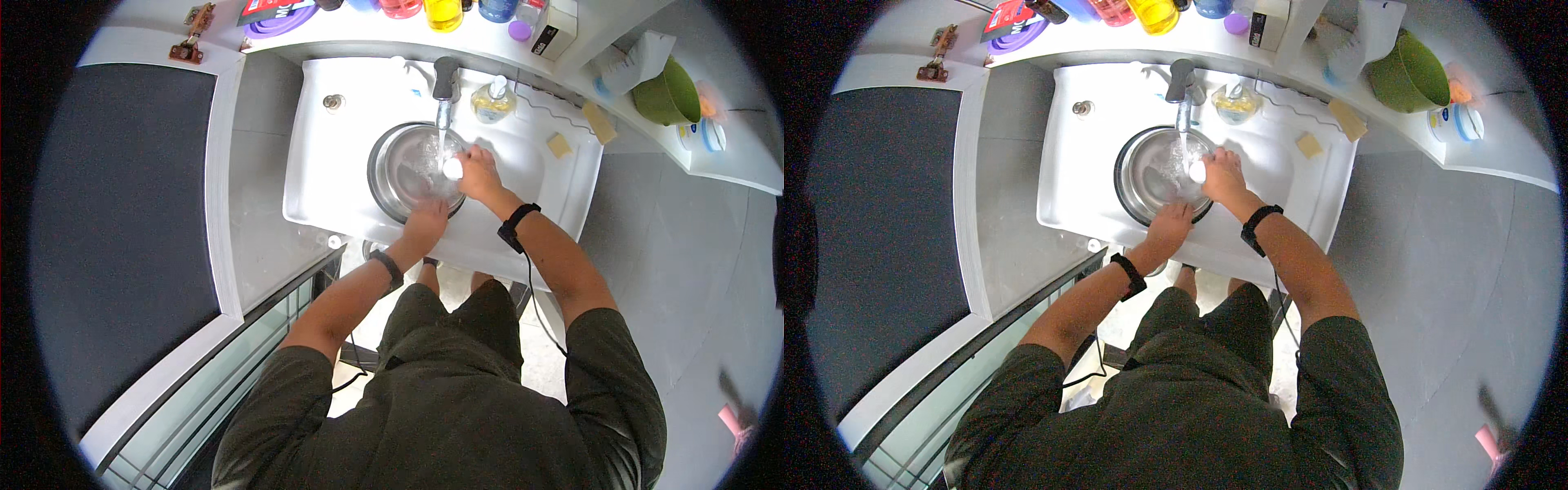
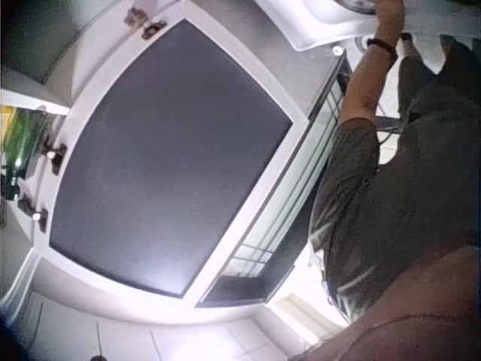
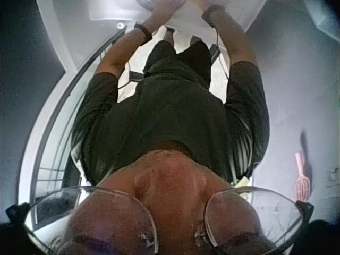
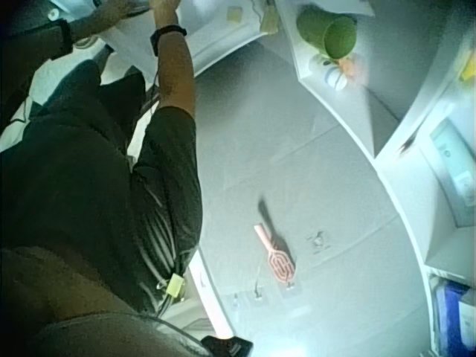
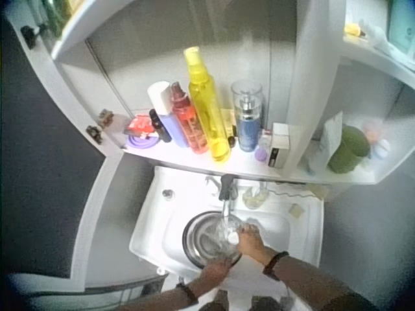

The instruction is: The person picks up two metal bowls from the floor, carries them to a bathroom sink, and washes them with water and a white soap bar before placing them on a counter.

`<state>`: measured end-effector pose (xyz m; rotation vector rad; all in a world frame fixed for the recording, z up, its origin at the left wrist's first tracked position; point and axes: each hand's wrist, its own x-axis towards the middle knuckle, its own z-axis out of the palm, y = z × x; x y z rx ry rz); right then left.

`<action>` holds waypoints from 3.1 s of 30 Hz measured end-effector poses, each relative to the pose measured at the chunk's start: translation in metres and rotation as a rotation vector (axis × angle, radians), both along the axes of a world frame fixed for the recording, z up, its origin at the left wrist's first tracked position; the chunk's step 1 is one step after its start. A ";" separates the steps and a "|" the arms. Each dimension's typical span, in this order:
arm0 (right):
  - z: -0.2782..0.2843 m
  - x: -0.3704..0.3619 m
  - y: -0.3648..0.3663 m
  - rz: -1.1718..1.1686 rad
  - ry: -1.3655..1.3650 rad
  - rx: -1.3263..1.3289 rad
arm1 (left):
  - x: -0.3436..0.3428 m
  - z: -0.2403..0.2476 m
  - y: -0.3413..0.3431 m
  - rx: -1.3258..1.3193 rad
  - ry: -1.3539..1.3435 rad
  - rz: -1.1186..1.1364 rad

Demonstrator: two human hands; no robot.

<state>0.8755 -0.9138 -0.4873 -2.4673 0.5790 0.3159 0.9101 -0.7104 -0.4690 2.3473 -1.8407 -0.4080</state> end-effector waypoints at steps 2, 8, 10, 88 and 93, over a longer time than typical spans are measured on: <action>-0.024 -0.009 -0.010 -0.151 -0.035 0.071 | -0.002 0.012 -0.016 0.190 -0.072 0.004; -0.034 -0.011 -0.005 -0.355 -0.015 0.458 | 0.004 0.007 -0.008 0.038 0.027 0.037; -0.008 -0.009 0.003 -0.324 0.039 0.444 | 0.016 0.010 0.006 -0.006 0.093 0.030; -0.008 0.011 -0.017 0.486 -0.271 -0.644 | 0.006 0.013 0.001 0.233 0.243 -0.069; -0.007 0.019 -0.021 0.580 -0.341 -0.567 | 0.010 0.011 -0.002 0.289 0.219 -0.099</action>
